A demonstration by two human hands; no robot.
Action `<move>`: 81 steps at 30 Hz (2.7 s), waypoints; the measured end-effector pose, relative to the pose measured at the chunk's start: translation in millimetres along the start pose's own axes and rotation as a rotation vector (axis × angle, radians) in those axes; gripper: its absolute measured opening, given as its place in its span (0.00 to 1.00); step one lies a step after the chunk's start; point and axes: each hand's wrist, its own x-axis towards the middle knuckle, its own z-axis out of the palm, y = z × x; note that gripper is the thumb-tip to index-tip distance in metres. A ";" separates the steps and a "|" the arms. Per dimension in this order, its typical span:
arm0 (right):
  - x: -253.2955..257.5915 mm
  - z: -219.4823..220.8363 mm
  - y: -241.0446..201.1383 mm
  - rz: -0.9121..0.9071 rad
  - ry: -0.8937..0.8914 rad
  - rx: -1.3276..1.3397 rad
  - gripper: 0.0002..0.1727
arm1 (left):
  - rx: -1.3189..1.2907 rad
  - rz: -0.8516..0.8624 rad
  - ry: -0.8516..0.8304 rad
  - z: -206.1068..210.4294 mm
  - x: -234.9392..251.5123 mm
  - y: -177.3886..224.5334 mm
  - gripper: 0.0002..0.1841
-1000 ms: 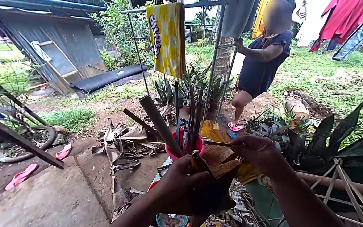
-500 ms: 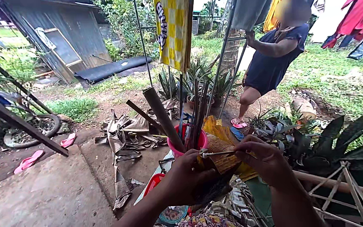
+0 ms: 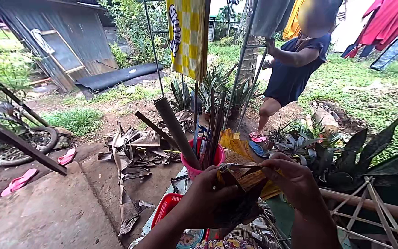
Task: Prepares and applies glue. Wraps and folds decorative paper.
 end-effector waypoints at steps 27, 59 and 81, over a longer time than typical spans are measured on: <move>-32.5 52.8 6.3 -0.240 0.338 -0.158 0.07 | 0.114 0.220 0.374 13.5 -5.5 -20.3 0.17; -36.5 72.9 4.0 0.305 0.257 0.892 0.12 | 0.152 0.104 0.447 13.4 22.7 -52.5 0.16; -38.0 54.8 13.3 -0.268 0.401 -0.008 0.10 | 0.223 0.098 0.359 8.5 31.5 -30.6 0.18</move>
